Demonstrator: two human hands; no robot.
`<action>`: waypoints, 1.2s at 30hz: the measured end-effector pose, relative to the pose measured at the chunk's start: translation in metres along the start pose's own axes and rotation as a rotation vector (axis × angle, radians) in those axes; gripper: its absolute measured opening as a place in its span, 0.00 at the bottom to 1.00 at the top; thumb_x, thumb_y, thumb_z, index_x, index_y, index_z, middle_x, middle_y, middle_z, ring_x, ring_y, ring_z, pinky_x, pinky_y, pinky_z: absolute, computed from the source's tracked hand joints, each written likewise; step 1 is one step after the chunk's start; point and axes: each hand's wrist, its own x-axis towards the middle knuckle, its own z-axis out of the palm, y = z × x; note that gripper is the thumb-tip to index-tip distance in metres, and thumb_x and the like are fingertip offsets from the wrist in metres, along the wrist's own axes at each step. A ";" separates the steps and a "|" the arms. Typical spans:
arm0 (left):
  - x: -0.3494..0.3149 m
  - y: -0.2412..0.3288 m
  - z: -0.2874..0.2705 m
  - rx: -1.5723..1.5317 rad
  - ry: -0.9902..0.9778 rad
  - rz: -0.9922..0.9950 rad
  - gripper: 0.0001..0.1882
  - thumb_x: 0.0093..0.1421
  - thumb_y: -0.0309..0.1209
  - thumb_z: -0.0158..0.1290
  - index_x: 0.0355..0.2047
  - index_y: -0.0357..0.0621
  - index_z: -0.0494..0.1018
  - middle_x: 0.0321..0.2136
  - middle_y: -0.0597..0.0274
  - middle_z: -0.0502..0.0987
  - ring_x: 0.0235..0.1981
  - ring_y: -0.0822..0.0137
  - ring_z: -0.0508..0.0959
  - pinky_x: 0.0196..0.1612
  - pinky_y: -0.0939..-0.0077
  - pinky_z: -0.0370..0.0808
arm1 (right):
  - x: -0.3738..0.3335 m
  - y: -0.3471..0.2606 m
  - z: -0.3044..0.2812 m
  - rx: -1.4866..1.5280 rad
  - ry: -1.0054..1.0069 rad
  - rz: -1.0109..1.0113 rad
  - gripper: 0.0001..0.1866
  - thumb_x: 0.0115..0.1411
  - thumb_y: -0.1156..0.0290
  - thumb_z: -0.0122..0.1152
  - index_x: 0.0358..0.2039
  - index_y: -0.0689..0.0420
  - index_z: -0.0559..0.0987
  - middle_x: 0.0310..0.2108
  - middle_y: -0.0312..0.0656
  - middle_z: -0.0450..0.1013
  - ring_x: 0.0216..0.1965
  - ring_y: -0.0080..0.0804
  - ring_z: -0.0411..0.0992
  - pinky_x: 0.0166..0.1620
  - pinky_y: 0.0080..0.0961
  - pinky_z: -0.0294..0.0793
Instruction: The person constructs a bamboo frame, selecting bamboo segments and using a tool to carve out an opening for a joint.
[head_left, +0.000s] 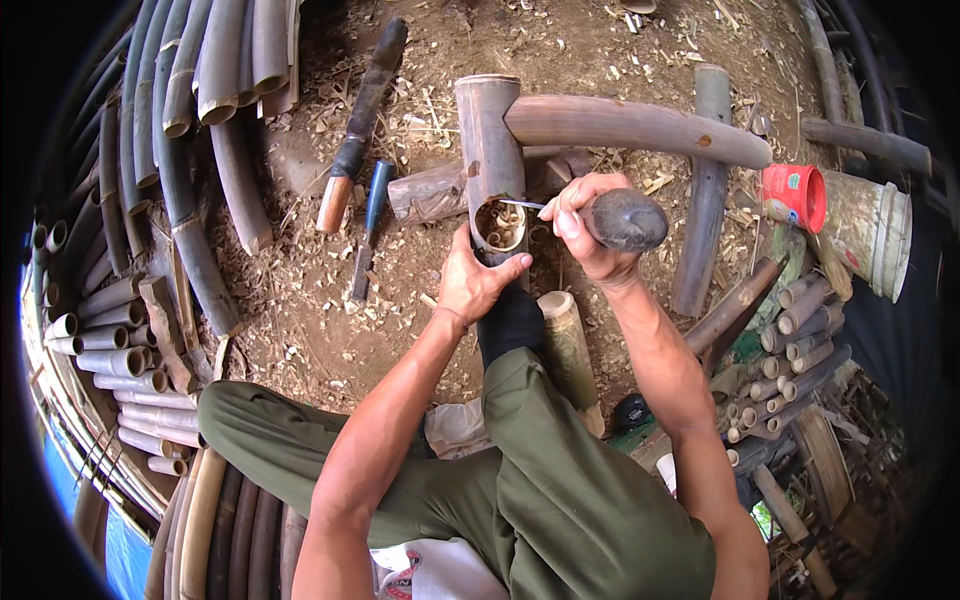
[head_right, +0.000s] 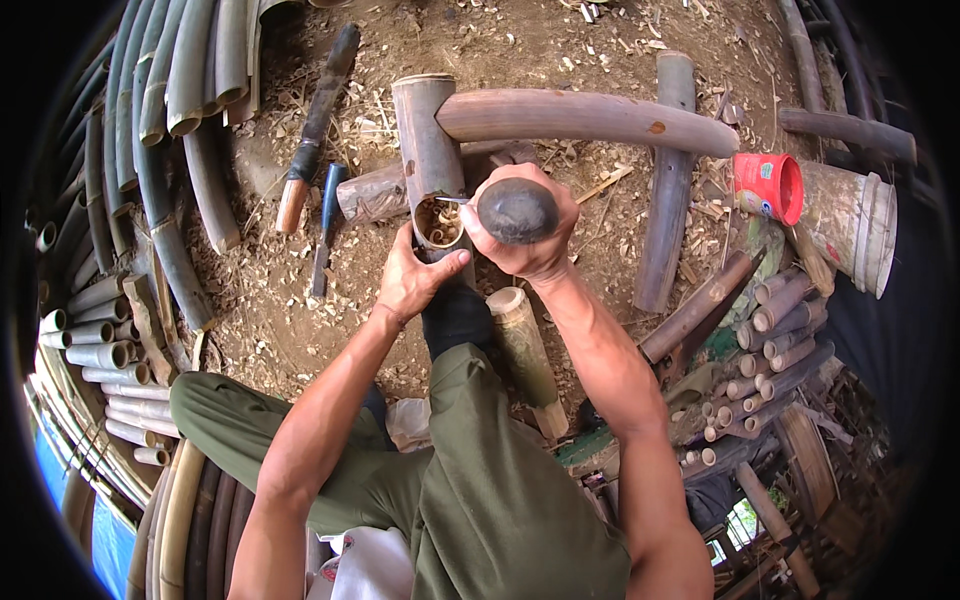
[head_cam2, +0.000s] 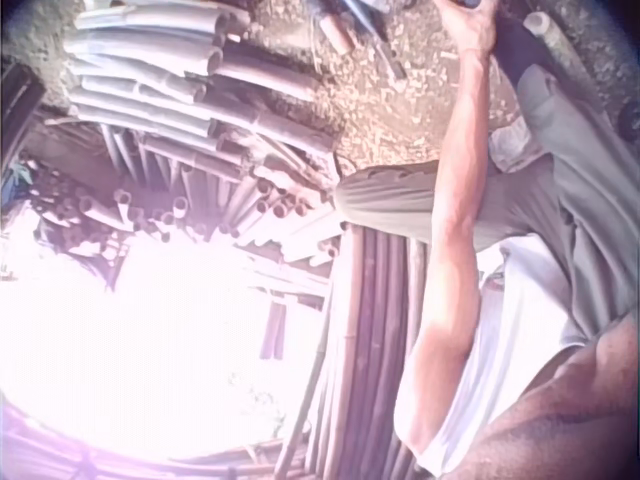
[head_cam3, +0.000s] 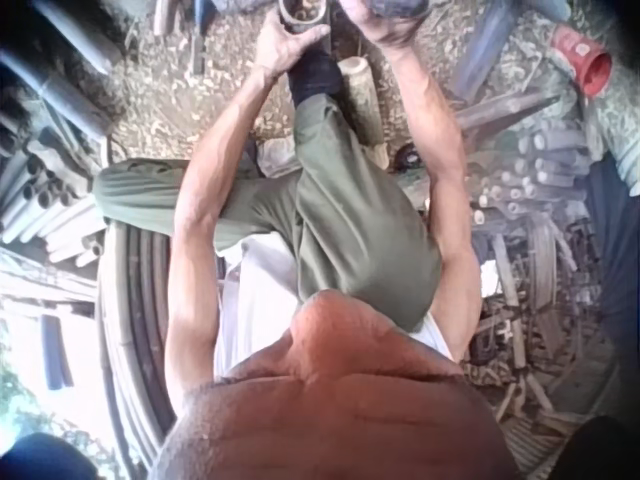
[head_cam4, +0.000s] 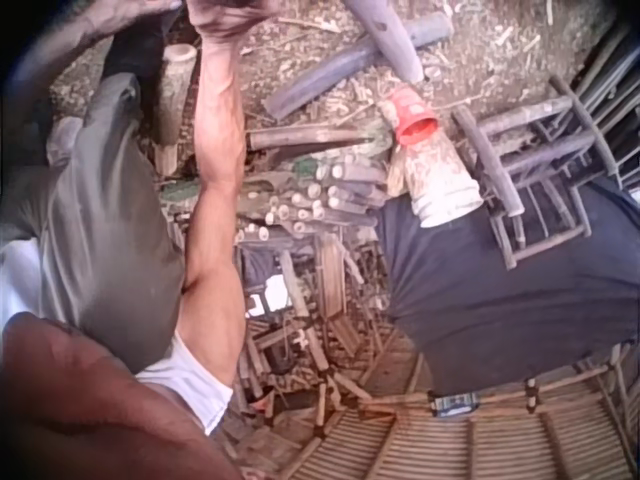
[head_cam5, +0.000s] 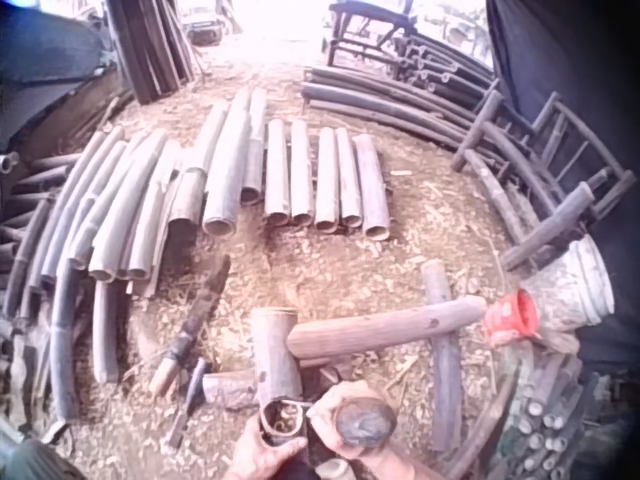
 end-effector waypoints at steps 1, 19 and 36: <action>0.002 -0.001 0.001 -0.011 0.000 -0.005 0.46 0.46 0.43 0.71 0.58 0.32 0.62 0.51 0.45 0.75 0.53 0.55 0.75 0.57 0.64 0.70 | 0.001 0.001 0.001 0.008 -0.019 -0.018 0.12 0.44 0.74 0.72 0.29 0.61 0.77 0.25 0.41 0.76 0.24 0.27 0.75 0.30 0.25 0.75; 0.006 -0.009 0.004 -0.174 -0.056 -0.006 0.43 0.50 0.40 0.70 0.58 0.31 0.60 0.52 0.51 0.73 0.53 0.62 0.73 0.59 0.68 0.68 | -0.006 0.009 -0.006 0.341 0.108 0.074 0.09 0.54 0.79 0.61 0.35 0.61 0.71 0.24 0.37 0.69 0.22 0.25 0.71 0.28 0.27 0.76; 0.011 -0.015 0.000 -0.377 -0.211 -0.083 0.41 0.51 0.37 0.70 0.60 0.37 0.60 0.53 0.61 0.71 0.54 0.68 0.70 0.60 0.70 0.65 | -0.016 0.022 -0.029 0.629 0.598 0.522 0.04 0.62 0.72 0.56 0.33 0.57 0.71 0.18 0.34 0.65 0.19 0.25 0.65 0.29 0.34 0.73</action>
